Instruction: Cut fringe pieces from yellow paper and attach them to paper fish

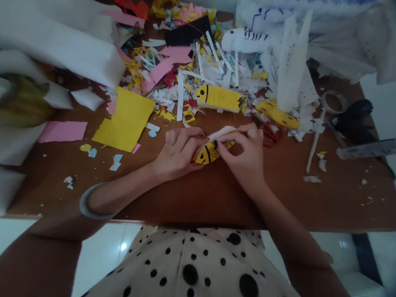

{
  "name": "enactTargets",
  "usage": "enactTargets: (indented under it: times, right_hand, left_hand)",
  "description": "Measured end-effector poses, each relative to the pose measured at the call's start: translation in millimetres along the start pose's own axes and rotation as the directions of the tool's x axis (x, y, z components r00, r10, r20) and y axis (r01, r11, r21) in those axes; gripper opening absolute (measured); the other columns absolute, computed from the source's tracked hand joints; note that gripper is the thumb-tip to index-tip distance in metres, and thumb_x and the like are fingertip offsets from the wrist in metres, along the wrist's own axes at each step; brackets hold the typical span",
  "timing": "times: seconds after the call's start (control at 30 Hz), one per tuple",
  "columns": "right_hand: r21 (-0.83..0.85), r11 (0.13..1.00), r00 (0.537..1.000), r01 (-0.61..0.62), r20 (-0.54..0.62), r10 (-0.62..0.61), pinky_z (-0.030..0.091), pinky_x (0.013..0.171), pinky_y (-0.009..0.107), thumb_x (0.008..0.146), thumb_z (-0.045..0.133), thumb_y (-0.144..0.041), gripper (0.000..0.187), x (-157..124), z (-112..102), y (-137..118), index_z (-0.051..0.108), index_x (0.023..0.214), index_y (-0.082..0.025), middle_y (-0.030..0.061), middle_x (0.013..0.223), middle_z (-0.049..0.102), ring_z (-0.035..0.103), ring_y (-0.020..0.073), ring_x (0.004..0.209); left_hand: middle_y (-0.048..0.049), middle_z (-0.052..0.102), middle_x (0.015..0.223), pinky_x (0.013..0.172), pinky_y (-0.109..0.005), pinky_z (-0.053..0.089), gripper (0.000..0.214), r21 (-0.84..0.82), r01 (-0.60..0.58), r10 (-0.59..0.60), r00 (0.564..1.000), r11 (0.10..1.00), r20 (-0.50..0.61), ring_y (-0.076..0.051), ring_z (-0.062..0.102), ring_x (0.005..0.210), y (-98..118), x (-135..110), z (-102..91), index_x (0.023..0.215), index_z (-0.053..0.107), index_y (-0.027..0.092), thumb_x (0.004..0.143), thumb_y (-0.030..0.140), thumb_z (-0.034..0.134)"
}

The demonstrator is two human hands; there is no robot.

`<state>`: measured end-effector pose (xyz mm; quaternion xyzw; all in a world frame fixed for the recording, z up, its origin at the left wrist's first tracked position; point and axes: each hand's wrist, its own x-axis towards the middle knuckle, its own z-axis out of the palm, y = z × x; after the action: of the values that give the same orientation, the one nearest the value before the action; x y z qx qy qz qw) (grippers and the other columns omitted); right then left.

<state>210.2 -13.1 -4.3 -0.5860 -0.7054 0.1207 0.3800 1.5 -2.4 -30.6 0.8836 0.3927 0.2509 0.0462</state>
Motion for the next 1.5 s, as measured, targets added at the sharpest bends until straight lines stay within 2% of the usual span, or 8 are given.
enactTargets:
  times: [0.17,0.4,0.67,0.97,1.17,1.27,1.37,1.5]
  right_hand:
    - [0.000,1.000,1.000,-0.003,0.010,0.003,0.039,0.096,0.045,0.081,0.071,-0.026,0.002,0.2,-0.2,-0.4,0.073,0.082,-0.025,0.0027,0.092,0.057,0.057,0.0218,0.094]
    - [0.026,1.000,1.000,0.003,-0.008,-0.003,0.042,0.092,0.042,0.082,0.072,-0.027,0.004,0.0,-1.4,-0.3,0.075,0.085,-0.027,0.0031,0.092,0.057,0.056,0.0222,0.095]
    - [0.039,0.999,0.998,-0.017,-0.057,0.020,0.046,0.088,0.040,0.086,0.065,-0.027,0.014,2.3,-10.1,6.7,0.076,0.096,-0.029,0.0041,0.092,0.054,0.054,0.0215,0.092]
    - [0.030,0.998,0.991,-0.062,-0.120,0.065,0.047,0.089,0.042,0.088,0.061,-0.026,0.019,5.8,-20.3,21.1,0.075,0.102,-0.028,0.0047,0.094,0.054,0.053,0.0211,0.092]
    - [0.051,0.998,0.989,-0.047,-0.139,0.054,0.047,0.085,0.041,0.088,0.061,-0.026,0.018,6.7,-23.1,28.6,0.073,0.101,-0.027,0.0048,0.096,0.058,0.055,0.0218,0.091]
    - [0.041,0.999,0.998,-0.008,-0.054,0.010,0.046,0.084,0.040,0.086,0.063,-0.022,0.018,7.4,-20.9,28.9,0.072,0.100,-0.027,0.0031,0.091,0.059,0.056,0.0206,0.087]
    - [0.017,0.995,0.988,0.100,0.116,-0.101,0.044,0.084,0.039,0.085,0.065,-0.018,0.015,4.7,-13.4,26.0,0.074,0.095,-0.025,0.0028,0.087,0.060,0.056,0.0205,0.085]
    - [-0.009,0.973,0.935,0.231,0.279,-0.219,0.045,0.081,0.037,0.087,0.065,-0.020,0.011,-4.1,0.8,19.3,0.074,0.091,-0.022,0.0058,0.089,0.061,0.052,0.0218,0.087]
  left_hand:
    - [-0.0150,0.059,0.126,0.094,-0.046,0.038,0.051,-0.018,0.033,-0.033,0.999,0.999,0.029,-0.034,0.054,0.117,0.7,0.0,-0.1,0.127,0.053,0.021,0.082,0.035,0.071]
    - [-0.0139,0.059,0.127,0.093,-0.045,0.039,0.051,0.007,0.000,0.000,1.000,1.000,0.005,-0.032,0.055,0.116,0.4,0.7,-1.7,0.127,0.050,0.022,0.083,0.035,0.071]
    - [-0.0137,0.056,0.127,0.095,-0.048,0.039,0.054,-0.041,0.083,-0.082,0.996,0.996,0.028,-0.033,0.052,0.118,-0.2,6.8,-3.8,0.127,0.048,0.022,0.079,0.032,0.073]
    - [-0.0118,0.051,0.125,0.101,-0.050,0.038,0.049,-0.114,0.219,-0.208,0.973,0.969,0.095,-0.032,0.047,0.119,-18.1,14.8,-4.7,0.126,0.054,0.023,0.080,0.029,0.069]
    - [-0.0114,0.051,0.123,0.101,-0.052,0.039,0.048,-0.070,0.262,-0.257,0.964,0.962,0.073,-0.031,0.048,0.115,-33.2,18.5,-4.1,0.125,0.057,0.024,0.079,0.029,0.068]
    - [-0.0129,0.051,0.124,0.100,-0.052,0.039,0.054,-0.063,0.263,-0.260,0.964,0.963,0.046,-0.032,0.048,0.115,-41.3,19.4,-4.6,0.131,0.054,0.023,0.079,0.030,0.068]
    - [-0.0140,0.050,0.127,0.101,-0.051,0.038,0.061,-0.080,0.218,-0.215,0.976,0.973,0.034,-0.032,0.046,0.120,-45.0,18.4,-7.1,0.136,0.047,0.023,0.079,0.029,0.065]
    - [-0.0133,0.052,0.124,0.101,-0.049,0.037,0.041,-0.092,0.156,-0.162,0.985,0.983,-0.058,-0.029,0.047,0.121,-39.5,15.8,-12.7,0.125,0.050,0.022,0.085,0.029,0.057]
